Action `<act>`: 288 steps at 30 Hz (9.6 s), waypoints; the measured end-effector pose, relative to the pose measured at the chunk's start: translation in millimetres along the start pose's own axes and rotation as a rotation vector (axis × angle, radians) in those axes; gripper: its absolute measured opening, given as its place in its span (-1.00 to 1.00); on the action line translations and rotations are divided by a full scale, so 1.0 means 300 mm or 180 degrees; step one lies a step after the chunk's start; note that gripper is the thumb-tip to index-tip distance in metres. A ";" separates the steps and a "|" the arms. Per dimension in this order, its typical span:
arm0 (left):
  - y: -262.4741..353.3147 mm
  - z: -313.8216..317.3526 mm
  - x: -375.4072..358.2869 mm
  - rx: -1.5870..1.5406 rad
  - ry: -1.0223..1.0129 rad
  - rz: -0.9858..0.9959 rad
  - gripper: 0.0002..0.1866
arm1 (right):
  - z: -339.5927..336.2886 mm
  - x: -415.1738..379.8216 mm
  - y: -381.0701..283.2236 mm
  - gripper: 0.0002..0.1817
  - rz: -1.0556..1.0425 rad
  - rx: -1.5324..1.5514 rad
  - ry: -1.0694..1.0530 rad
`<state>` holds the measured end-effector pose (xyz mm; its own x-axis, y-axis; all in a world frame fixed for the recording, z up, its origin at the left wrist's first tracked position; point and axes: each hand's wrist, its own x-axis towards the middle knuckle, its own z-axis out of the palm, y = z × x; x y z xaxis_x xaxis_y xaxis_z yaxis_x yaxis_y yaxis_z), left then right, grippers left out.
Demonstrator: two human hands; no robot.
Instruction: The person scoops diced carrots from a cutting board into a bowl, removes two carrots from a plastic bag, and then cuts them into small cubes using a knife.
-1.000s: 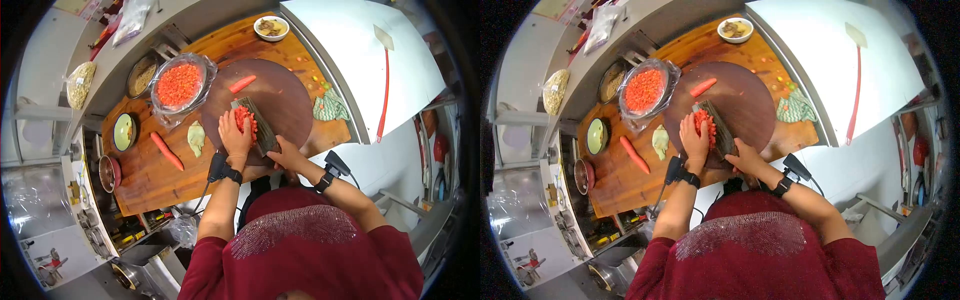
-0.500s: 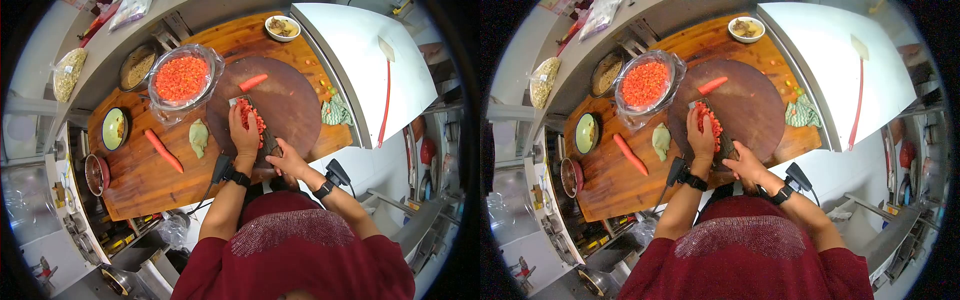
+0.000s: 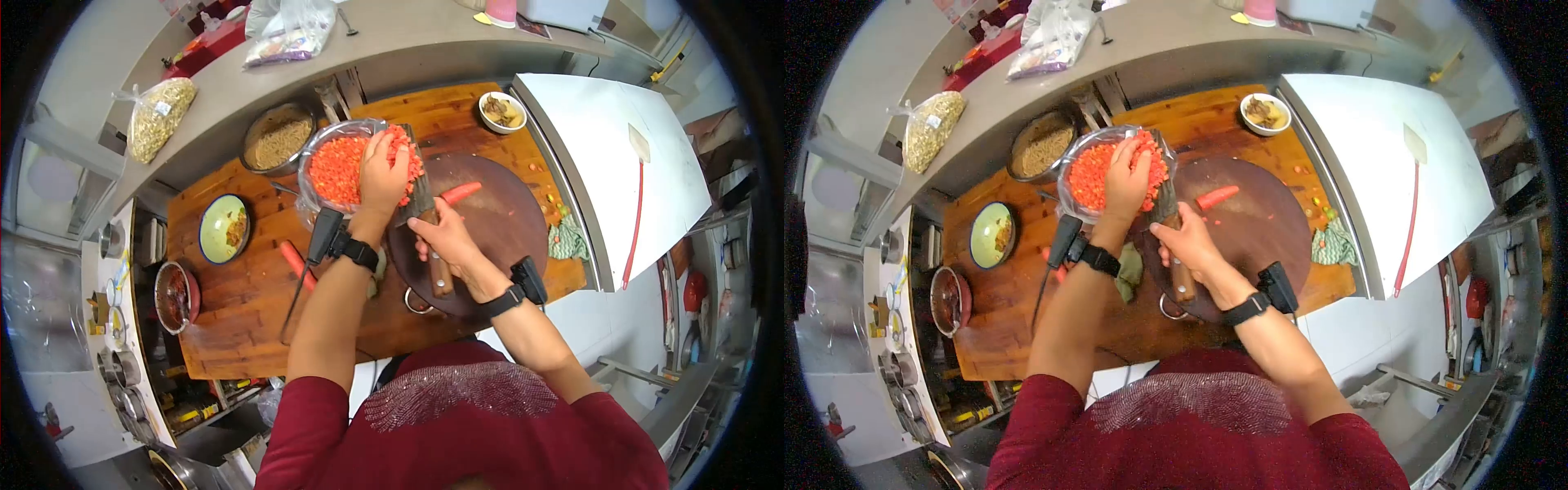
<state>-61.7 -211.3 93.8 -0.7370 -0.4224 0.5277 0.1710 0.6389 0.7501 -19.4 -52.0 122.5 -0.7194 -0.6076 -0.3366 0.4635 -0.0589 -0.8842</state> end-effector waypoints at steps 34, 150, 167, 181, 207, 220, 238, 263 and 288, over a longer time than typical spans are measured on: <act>-0.275 -0.163 0.058 0.0884 0.0061 0.0931 -0.79 | -0.224 -0.382 0.115 -0.54 0.0542 -0.1113 0.0292; 0.186 0.250 -0.665 0.0676 -0.0216 0.0096 -0.87 | -0.459 -0.365 -0.176 -0.83 -0.0564 -0.5350 -0.1112; 0.182 0.256 -0.668 0.0515 -0.0287 -0.0036 -0.91 | -0.477 -0.234 0.015 -0.82 -0.0489 -0.5168 -0.0753; 0.179 0.253 -0.671 0.0610 -0.0252 -0.0035 -0.93 | -0.433 -0.341 -0.161 -0.82 -0.0276 -0.5286 -0.0977; 0.174 0.251 -0.680 0.0613 -0.0162 0.0056 -0.95 | -0.440 -0.352 -0.123 -0.78 -0.0505 -0.5127 -0.0810; 0.180 0.255 -0.682 0.0625 -0.0116 0.0061 -0.94 | -0.375 -0.331 -0.151 -0.83 -0.0075 -0.5270 -0.0932; 0.183 0.250 -0.681 0.0560 -0.0150 0.0075 -0.92 | -0.404 -0.260 -0.012 -0.82 -0.0415 -0.5107 -0.0626; 0.171 0.255 -0.689 0.0616 -0.0148 0.0055 -0.94 | -0.351 -0.312 -0.154 -0.79 -0.0032 -0.5182 -0.0977; 0.183 0.264 -0.670 0.0576 -0.0587 0.0212 -0.89 | -0.463 -0.249 -0.063 -0.74 -0.0613 -0.5186 -0.0456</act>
<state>44.1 -40.3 -2.6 -0.8376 -0.2618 0.4795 0.1155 0.7729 0.6239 -46.3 104.5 119.4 -0.6049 -0.7596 -0.2391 -0.6867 0.6496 -0.3264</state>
